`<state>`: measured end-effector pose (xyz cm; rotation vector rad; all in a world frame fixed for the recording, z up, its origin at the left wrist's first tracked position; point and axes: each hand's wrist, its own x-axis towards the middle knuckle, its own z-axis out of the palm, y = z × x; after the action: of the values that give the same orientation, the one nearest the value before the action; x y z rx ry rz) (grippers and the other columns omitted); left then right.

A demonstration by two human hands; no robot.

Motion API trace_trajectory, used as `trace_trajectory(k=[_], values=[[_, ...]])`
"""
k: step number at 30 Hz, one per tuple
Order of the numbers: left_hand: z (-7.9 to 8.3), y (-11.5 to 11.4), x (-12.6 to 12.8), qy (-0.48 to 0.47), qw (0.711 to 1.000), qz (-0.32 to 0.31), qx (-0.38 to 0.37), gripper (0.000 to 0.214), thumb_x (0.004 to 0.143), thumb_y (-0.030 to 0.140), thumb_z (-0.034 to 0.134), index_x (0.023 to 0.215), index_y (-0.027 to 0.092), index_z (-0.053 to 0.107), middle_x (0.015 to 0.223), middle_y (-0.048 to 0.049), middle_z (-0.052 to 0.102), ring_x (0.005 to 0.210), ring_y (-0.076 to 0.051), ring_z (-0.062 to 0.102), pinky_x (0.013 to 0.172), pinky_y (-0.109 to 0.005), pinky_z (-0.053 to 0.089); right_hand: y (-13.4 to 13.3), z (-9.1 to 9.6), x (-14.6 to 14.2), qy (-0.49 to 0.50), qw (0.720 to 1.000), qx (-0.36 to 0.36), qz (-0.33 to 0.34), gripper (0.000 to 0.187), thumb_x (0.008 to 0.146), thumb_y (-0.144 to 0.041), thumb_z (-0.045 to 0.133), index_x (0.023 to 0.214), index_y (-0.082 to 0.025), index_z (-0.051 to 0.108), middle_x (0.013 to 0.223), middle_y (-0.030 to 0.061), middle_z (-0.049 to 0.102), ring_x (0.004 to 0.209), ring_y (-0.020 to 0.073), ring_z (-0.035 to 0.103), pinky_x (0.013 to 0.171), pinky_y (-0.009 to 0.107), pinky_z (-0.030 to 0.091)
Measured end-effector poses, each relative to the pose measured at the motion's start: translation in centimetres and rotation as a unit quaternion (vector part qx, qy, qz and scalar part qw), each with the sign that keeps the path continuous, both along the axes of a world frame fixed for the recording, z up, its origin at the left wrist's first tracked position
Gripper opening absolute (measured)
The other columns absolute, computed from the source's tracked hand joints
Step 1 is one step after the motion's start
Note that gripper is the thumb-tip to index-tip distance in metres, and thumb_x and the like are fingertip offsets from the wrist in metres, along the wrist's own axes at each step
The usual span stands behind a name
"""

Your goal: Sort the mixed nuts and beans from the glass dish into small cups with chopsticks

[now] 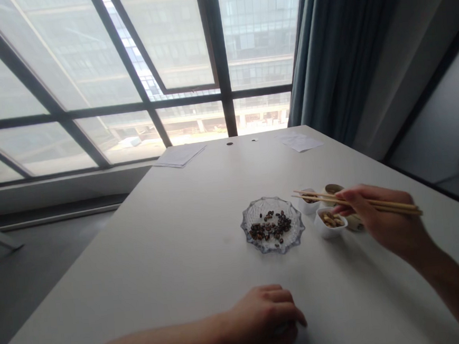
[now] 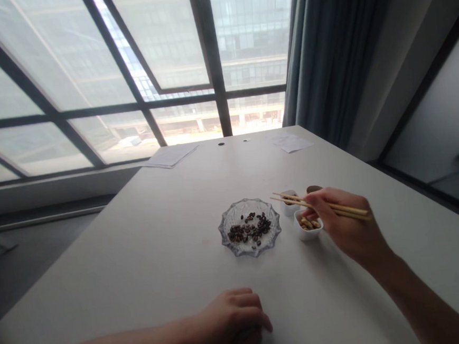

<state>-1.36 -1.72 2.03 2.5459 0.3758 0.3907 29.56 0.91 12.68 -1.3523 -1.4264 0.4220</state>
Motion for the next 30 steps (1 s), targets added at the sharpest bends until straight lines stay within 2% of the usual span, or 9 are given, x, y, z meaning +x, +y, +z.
trace_trajectory(k=[3,5,8,12,16,20,24,27,30], values=[[0.1,-0.1,0.0,-0.003,1.0,0.007,-0.001,0.024,0.092,0.011,0.066,0.113,0.023,0.069,0.095,-0.0043,0.075,0.087,-0.019,0.073,0.086,-0.024,0.06,0.6,-0.5,-1.7,-0.068,0.99,-0.016,0.12,0.039,0.101,-0.055,0.069,0.085,-0.023,0.082,0.08,0.0073,0.082,0.07,0.023,0.078,0.066,0.034,0.065],[0.0,-0.1,0.0,-0.006,1.0,0.002,-0.003,0.024,0.093,0.011,0.066,0.114,0.022,0.069,0.095,-0.0041,0.074,0.086,-0.019,0.072,0.085,-0.024,0.059,1.2,-0.8,-2.6,-0.116,0.979,-0.014,0.168,0.041,0.104,-0.052,0.066,0.079,-0.023,0.08,0.079,0.0065,0.08,0.07,0.0211,0.075,0.068,0.034,0.061],[-0.3,0.1,0.1,-0.007,1.0,-0.005,-0.006,0.023,0.093,0.012,0.067,0.113,0.022,0.069,0.095,-0.0038,0.074,0.086,-0.019,0.072,0.086,-0.024,0.059,2.2,-1.3,-3.4,-0.126,0.973,-0.017,0.194,0.043,0.105,-0.05,0.065,0.076,-0.023,0.079,0.075,0.005,0.077,0.069,0.0197,0.071,0.066,0.033,0.057],[-0.6,0.2,0.0,-0.005,1.0,-0.007,-0.004,0.024,0.093,0.012,0.069,0.114,0.022,0.07,0.095,-0.0037,0.074,0.086,-0.019,0.072,0.086,-0.024,0.059,3.3,-2.5,-4.1,-0.087,0.974,-0.042,0.206,0.046,0.105,-0.054,0.064,0.075,-0.023,0.079,0.075,0.006,0.078,0.07,0.0199,0.072,0.066,0.032,0.057],[-0.6,0.2,0.0,0.001,1.0,-0.007,-0.003,0.025,0.092,0.012,0.068,0.115,0.022,0.07,0.095,-0.004,0.074,0.087,-0.019,0.073,0.087,-0.024,0.059,3.7,-3.6,-4.6,-0.027,0.981,-0.064,0.18,0.047,0.104,-0.057,0.064,0.081,-0.021,0.082,0.079,0.0084,0.081,0.071,0.0218,0.077,0.067,0.032,0.062],[-0.6,0.1,0.1,-0.002,1.0,-0.007,-0.004,0.024,0.092,0.013,0.067,0.114,0.022,0.07,0.095,-0.0046,0.075,0.086,-0.02,0.073,0.086,-0.025,0.06,2.8,-3.0,-4.1,0.021,0.989,-0.042,0.138,0.047,0.101,-0.06,0.068,0.083,-0.019,0.083,0.078,0.0085,0.082,0.069,0.0232,0.08,0.065,0.032,0.066],[-0.6,0.1,0.1,0.0,1.0,-0.008,-0.001,0.025,0.092,0.011,0.068,0.115,0.021,0.07,0.095,-0.0044,0.074,0.087,-0.019,0.073,0.088,-0.024,0.059,1.1,-1.2,-1.5,0.051,0.999,0.002,0.001,0.043,0.095,-0.061,0.075,0.09,-0.019,0.085,0.081,0.0085,0.084,0.068,0.0233,0.082,0.061,0.03,0.068],[-0.5,0.1,0.0,-0.002,1.0,-0.006,-0.001,0.024,0.093,0.012,0.067,0.114,0.021,0.07,0.096,-0.0047,0.075,0.088,-0.019,0.073,0.09,-0.025,0.06,0.5,-0.4,0.9,0.053,0.993,0.014,-0.103,0.045,0.093,-0.063,0.077,0.09,-0.019,0.085,0.077,0.0081,0.084,0.064,0.0227,0.082,0.06,0.029,0.068],[-0.2,0.0,0.0,-0.006,1.0,-0.002,-0.003,0.024,0.093,0.011,0.067,0.114,0.021,0.071,0.097,-0.005,0.075,0.088,-0.019,0.073,0.091,-0.025,0.059,0.6,-0.1,2.5,0.035,0.995,-0.009,-0.092,0.045,0.091,-0.065,0.078,0.09,-0.02,0.084,0.077,0.0078,0.084,0.065,0.0245,0.082,0.059,0.031,0.068]])
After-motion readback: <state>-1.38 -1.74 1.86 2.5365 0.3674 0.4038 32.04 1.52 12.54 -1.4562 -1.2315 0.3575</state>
